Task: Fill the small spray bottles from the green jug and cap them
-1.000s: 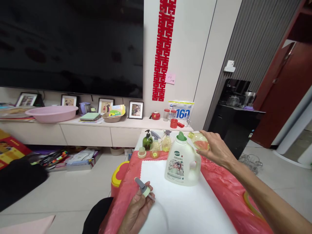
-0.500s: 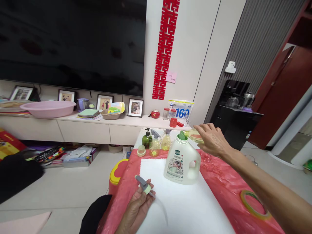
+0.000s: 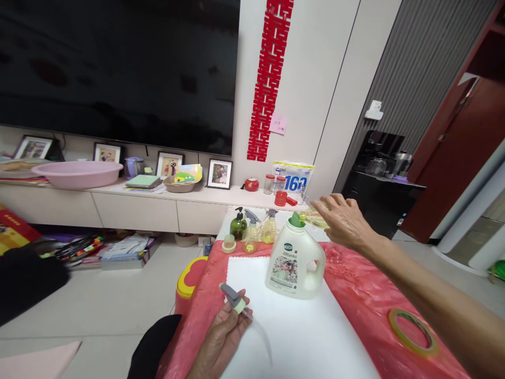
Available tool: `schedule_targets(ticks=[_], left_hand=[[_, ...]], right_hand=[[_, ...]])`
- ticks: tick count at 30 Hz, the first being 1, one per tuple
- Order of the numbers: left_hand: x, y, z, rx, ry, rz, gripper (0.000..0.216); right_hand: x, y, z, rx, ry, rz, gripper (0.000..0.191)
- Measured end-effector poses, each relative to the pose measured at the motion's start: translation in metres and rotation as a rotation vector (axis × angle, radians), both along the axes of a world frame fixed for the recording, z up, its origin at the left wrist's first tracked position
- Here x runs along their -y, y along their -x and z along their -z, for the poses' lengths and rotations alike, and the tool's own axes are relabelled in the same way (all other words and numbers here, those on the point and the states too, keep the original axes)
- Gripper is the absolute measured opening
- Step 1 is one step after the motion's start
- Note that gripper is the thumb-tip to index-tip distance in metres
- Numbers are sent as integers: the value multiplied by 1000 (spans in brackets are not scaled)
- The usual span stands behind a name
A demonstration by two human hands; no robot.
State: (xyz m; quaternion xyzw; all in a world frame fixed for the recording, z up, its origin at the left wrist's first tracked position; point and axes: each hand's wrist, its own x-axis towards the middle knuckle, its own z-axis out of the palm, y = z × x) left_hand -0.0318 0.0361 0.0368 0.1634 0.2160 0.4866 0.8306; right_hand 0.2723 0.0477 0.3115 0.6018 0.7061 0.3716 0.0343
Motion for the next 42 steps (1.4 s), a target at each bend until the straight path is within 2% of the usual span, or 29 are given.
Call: schedule_targets(ticks=[16, 29, 36, 42], left_hand=[[-1, -1, 5, 11, -6, 14, 57], [1, 1, 1, 31, 30, -9, 56], [2, 0, -2, 31, 34, -7, 52], [0, 0, 5, 40, 9, 10, 62]], right_hand=[[-2, 4, -14, 170, -53, -72, 60], [-1, 13, -23, 306, -39, -114, 61], [0, 21, -23, 337, -25, -141, 56], [2, 24, -14, 336, -47, -145, 55]])
